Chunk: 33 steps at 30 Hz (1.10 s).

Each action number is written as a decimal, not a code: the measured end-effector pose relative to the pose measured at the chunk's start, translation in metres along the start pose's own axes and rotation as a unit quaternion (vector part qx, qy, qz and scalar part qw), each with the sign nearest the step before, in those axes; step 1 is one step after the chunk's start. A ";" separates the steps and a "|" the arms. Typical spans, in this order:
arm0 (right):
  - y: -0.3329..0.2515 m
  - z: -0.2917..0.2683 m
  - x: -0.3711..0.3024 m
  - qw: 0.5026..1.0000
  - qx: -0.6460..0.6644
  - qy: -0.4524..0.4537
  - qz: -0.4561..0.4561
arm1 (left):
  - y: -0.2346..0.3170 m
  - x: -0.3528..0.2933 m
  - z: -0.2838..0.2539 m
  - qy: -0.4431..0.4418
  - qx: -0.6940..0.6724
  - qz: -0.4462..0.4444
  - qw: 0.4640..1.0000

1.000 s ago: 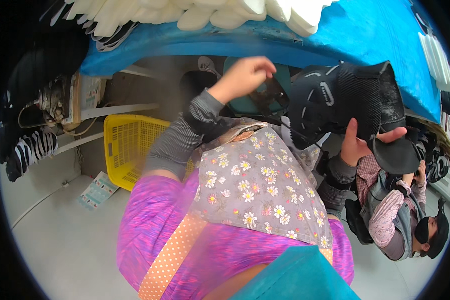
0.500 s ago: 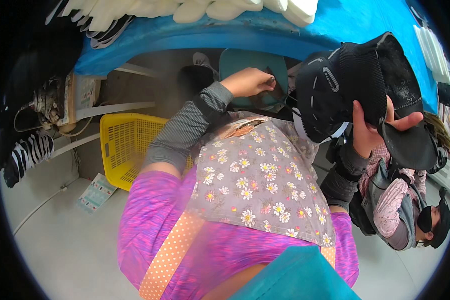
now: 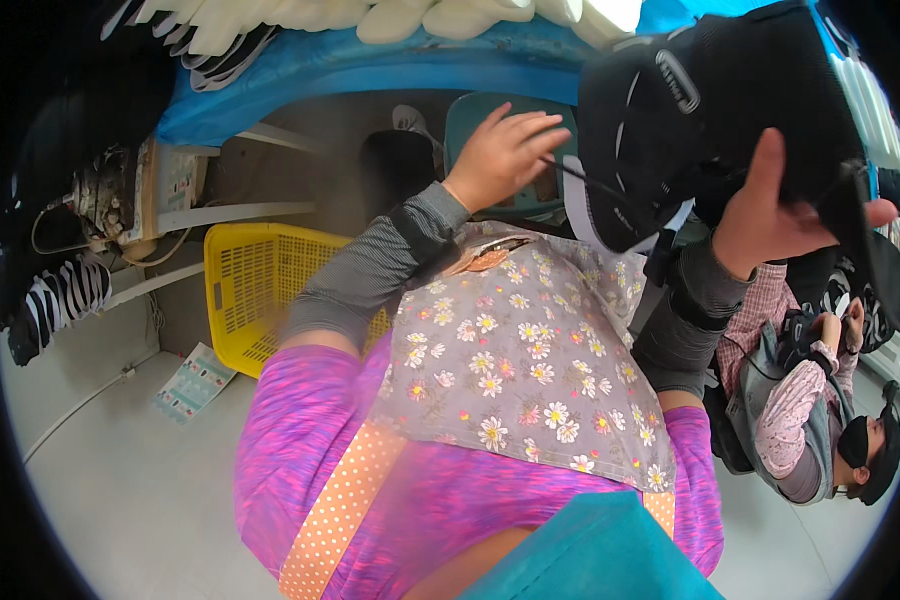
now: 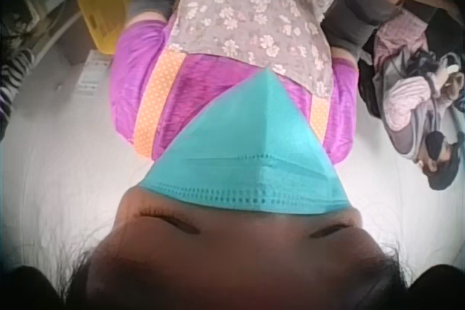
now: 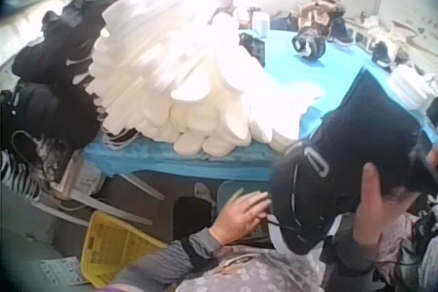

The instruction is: Insert foam or fabric padding into a black shoe upper part and prepare it for assembly.

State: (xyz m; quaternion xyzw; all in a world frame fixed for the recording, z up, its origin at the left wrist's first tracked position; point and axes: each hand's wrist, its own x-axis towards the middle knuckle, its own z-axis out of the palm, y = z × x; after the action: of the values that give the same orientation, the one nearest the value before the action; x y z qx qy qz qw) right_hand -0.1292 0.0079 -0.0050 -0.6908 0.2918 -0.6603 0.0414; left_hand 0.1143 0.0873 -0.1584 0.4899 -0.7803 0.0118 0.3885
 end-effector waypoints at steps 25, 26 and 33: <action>-0.054 -0.102 0.044 0.950 -0.112 0.222 -0.190 | 0.128 0.046 0.117 -0.450 -0.324 0.126 0.822; -0.048 -0.102 0.048 0.954 -0.102 0.222 -0.173 | 0.137 0.043 0.114 -0.491 -0.330 0.153 0.791; -0.012 -0.062 0.041 0.984 0.029 0.172 -0.028 | 0.183 0.019 0.140 -0.481 -0.278 0.246 0.794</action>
State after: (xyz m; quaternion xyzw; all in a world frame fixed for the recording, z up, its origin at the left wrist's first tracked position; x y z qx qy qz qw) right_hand -0.1846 0.0193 0.0444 -0.5734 0.2555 -0.7784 -0.0076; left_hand -0.1147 0.1116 -0.1781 0.0945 -0.9305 -0.3475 0.0669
